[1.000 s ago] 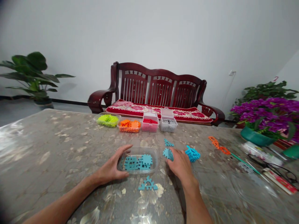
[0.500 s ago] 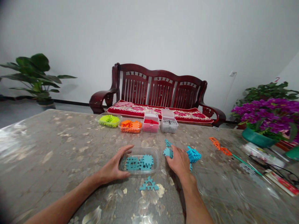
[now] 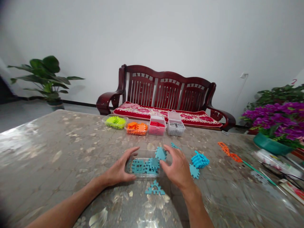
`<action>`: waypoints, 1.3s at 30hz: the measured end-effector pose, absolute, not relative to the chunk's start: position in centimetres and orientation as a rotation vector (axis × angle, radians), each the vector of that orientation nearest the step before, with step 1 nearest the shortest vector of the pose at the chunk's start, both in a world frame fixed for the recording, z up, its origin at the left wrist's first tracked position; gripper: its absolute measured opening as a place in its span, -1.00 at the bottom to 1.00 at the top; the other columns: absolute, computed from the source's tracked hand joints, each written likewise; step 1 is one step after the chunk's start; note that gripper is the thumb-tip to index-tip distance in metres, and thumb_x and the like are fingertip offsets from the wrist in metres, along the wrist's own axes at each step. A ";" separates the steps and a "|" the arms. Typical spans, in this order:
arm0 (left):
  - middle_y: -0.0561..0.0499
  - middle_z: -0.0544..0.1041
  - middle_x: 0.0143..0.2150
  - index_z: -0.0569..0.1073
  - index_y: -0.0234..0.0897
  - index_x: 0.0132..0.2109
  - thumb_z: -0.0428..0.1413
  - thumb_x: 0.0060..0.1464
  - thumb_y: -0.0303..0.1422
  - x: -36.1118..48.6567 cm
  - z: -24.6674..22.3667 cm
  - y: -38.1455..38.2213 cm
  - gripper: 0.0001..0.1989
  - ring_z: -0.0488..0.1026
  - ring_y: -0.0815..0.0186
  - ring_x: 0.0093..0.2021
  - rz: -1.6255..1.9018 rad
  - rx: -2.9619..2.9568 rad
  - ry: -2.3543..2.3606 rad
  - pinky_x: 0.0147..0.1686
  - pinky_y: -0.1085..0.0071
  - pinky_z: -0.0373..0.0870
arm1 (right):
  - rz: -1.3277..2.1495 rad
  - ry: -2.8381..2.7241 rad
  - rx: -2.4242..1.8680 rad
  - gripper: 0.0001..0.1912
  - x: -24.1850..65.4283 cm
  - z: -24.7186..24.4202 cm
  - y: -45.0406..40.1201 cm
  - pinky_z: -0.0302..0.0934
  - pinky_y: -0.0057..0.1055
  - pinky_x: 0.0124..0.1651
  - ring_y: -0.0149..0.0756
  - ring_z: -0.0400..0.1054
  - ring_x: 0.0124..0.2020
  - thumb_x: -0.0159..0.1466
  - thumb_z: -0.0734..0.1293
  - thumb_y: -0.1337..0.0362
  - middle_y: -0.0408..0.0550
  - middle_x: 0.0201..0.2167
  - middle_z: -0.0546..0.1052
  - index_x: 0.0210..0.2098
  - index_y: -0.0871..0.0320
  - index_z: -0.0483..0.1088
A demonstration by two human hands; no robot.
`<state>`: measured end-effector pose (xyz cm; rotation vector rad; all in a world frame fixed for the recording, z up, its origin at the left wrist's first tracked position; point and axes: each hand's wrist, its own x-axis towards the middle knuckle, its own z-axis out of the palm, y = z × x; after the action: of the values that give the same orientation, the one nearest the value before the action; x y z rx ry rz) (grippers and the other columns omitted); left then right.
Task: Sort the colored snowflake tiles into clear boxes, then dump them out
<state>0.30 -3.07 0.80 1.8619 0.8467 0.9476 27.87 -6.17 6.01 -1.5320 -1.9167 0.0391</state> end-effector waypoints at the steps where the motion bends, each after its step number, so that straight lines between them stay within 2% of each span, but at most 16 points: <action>1: -0.20 0.17 0.34 0.08 -0.18 0.37 0.36 -0.19 -0.30 0.3 0.8 -3.1 0.00 0.26 -0.05 0.29 0.951 1.859 0.842 0.27 0.02 0.24 | 0.062 -1.967 -1.509 -0.43 27.0 6.5 -6.4 0.24 -0.14 0.13 -0.12 0.41 0.01 0.14 0.38 0.26 -0.01 0.00 0.56 0.16 0.06 0.35; 7: -0.22 0.18 0.33 0.09 -0.20 0.36 0.38 -0.17 -0.22 0.3 0.7 -3.0 0.00 0.26 -0.06 0.28 0.979 1.896 0.826 0.29 0.01 0.22 | 0.225 -2.197 -1.460 -0.39 22.1 7.7 -6.8 0.21 -0.15 0.15 -0.13 0.37 0.06 0.13 0.39 0.31 -0.02 0.05 0.54 0.19 0.06 0.35; 11: -0.21 0.17 0.34 0.08 -0.18 0.37 0.38 -0.16 -0.24 0.4 0.7 -3.0 0.00 0.25 -0.06 0.29 0.979 1.891 0.822 0.27 0.02 0.25 | 0.303 -2.195 -1.404 -0.54 22.5 7.1 -6.0 0.18 -0.18 0.19 -0.16 0.37 0.09 0.20 0.34 0.28 -0.05 0.07 0.55 0.11 0.03 0.44; 14: -0.20 0.17 0.34 0.08 -0.17 0.38 0.38 -0.18 -0.27 0.4 0.7 -3.0 0.02 0.25 -0.06 0.29 0.958 1.883 0.836 0.26 0.01 0.25 | 0.190 -1.914 -1.543 -0.62 25.7 6.1 -4.5 0.20 -0.17 0.19 -0.16 0.39 0.08 0.25 0.25 0.28 -0.02 0.03 0.57 0.04 0.05 0.48; 17: -0.20 0.18 0.33 0.09 -0.17 0.38 0.38 -0.20 -0.29 0.3 0.6 -3.0 0.02 0.26 -0.06 0.29 0.944 1.879 0.850 0.28 0.00 0.22 | 0.077 -1.692 -1.783 -0.56 29.8 4.8 -2.5 0.24 -0.18 0.14 -0.13 0.42 0.04 0.26 0.21 0.27 0.03 0.01 0.57 0.10 0.11 0.44; 21: -0.20 0.17 0.34 0.09 -0.17 0.38 0.38 -0.20 -0.30 0.3 0.7 -3.0 0.02 0.25 -0.06 0.29 0.940 1.869 0.847 0.27 0.01 0.23 | -0.032 -1.815 -2.044 -0.49 33.2 2.9 -0.5 0.13 -0.14 0.24 -0.04 0.32 0.19 0.26 0.23 0.30 0.19 0.15 0.48 0.20 0.25 0.35; 24: -0.20 0.17 0.34 0.09 -0.18 0.37 0.37 -0.20 -0.31 0.3 0.8 -3.0 0.01 0.26 -0.06 0.29 0.937 1.869 0.847 0.27 0.02 0.23 | -0.023 -1.971 -2.124 -0.47 33.7 1.8 0.1 0.14 -0.15 0.21 -0.03 0.32 0.19 0.28 0.26 0.29 0.20 0.19 0.44 0.23 0.24 0.32; 32: -0.20 0.17 0.35 0.10 -0.18 0.37 0.38 -0.20 -0.33 0.3 0.9 -3.0 0.01 0.26 -0.07 0.29 0.931 1.883 0.855 0.28 0.00 0.23 | -0.069 -2.007 -2.178 -0.64 33.4 1.5 0.5 0.17 -0.29 0.11 -0.11 0.36 0.08 0.30 0.24 0.33 0.10 0.03 0.53 0.06 0.18 0.45; 39: -0.18 0.19 0.33 0.12 -0.15 0.36 0.38 -0.21 -0.36 0.3 0.6 -2.9 0.00 0.27 -0.04 0.28 0.945 1.906 0.856 0.28 -0.01 0.24 | -0.111 -2.007 -2.247 -0.66 33.0 1.6 -0.2 0.18 -0.33 0.02 -0.13 0.39 0.03 0.32 0.20 0.37 0.11 -0.03 0.53 0.02 0.14 0.47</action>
<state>0.30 -2.90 0.58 1.9058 0.8558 0.9446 32.95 -0.22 1.65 -2.2469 -2.0070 -0.1111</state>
